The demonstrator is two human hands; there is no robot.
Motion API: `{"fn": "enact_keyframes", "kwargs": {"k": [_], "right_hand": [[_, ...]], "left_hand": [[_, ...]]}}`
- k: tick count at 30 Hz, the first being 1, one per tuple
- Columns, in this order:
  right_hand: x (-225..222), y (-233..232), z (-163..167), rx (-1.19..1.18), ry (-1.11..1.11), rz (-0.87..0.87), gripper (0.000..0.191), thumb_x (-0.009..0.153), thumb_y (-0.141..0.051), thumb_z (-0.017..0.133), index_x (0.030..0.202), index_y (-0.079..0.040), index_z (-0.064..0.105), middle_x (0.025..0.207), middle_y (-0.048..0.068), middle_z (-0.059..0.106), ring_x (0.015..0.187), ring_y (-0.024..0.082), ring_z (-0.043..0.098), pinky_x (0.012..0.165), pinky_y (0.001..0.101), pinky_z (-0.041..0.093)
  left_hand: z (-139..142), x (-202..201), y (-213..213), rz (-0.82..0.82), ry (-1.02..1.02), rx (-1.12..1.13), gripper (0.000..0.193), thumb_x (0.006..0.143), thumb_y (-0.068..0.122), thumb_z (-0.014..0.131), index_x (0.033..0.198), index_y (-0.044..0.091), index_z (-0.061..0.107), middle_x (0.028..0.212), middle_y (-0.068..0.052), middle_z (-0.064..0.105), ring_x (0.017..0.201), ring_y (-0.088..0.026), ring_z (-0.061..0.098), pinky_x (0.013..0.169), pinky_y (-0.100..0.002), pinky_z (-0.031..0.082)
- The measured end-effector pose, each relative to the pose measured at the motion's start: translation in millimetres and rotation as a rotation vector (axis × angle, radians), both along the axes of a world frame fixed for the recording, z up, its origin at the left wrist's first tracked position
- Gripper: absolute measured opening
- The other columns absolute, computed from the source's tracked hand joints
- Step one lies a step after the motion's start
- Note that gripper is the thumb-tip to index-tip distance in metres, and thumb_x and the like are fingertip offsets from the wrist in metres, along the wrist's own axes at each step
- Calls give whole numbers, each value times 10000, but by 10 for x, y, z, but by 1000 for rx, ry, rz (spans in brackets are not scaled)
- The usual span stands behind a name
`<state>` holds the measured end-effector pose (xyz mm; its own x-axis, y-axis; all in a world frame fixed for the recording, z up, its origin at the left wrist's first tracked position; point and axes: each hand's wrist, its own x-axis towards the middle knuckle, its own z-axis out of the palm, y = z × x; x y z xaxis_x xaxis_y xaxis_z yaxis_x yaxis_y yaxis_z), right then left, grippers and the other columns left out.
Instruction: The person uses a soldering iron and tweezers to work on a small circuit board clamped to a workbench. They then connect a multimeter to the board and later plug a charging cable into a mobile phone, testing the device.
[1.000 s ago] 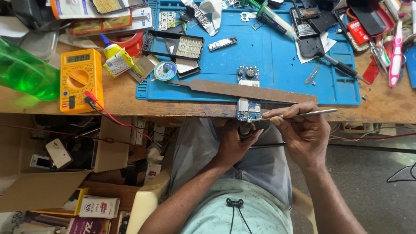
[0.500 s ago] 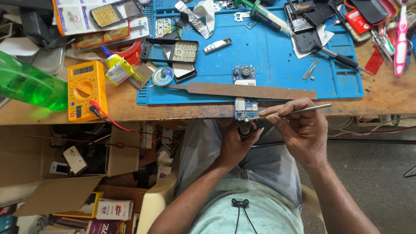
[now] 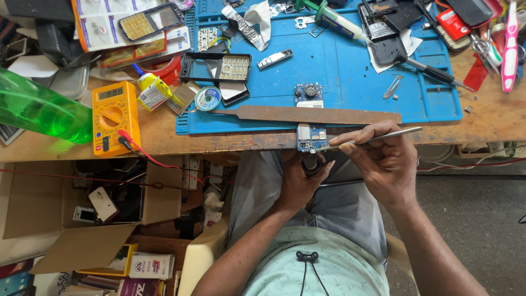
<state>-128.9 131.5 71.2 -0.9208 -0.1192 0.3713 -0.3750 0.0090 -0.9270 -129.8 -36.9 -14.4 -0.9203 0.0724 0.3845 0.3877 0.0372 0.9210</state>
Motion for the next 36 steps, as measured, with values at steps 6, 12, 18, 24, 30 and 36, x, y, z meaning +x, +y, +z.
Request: {"fn": "enact_keyframes", "kwargs": {"k": [6,12,18,24,30,36], "right_hand": [[7,23,9,-1,68,46,258,1027,72,621,1166,-71,457,1149,192,729,1190,254,728,1026,363,652],[16,49,-19,3,87,56,241,1032,66,614,1171,-72,473,1202,206,728,1210,246,719,1002,337,640],[14,67,-35,59,113,60,243,1022,50,626,1172,-71,478,1204,217,725,1212,246,720,984,322,651],[28,64,-32,44,68,50,227,1030,48,621,1167,-69,483,1176,210,741,1192,234,728,950,311,653],[19,55,-48,58,103,45,243,1024,53,634,1164,-71,479,1187,216,730,1201,241,721,977,310,645],[22,48,-55,13,83,45,226,1035,56,615,1168,-64,476,1150,208,738,1195,248,732,974,323,656]], "left_hand": [[-42,8,18,-25,-49,37,193,934,94,801,971,62,614,835,-6,633,766,-115,630,693,-284,526],[-57,-2,43,-1,-59,31,212,921,91,808,1009,58,618,833,4,652,754,-104,648,681,-277,537],[-41,-3,38,29,-6,-7,225,920,94,813,1037,57,625,857,0,659,778,-106,674,687,-279,562],[-47,-1,46,36,-7,3,233,912,108,819,1024,60,620,858,-4,648,768,-120,665,683,-283,554],[-59,-9,31,24,-8,-18,227,918,119,819,1007,74,615,850,-4,648,764,-123,666,685,-287,555],[-76,-5,36,43,31,-15,242,918,128,816,1037,72,614,875,-8,652,798,-124,671,707,-288,558]]}}
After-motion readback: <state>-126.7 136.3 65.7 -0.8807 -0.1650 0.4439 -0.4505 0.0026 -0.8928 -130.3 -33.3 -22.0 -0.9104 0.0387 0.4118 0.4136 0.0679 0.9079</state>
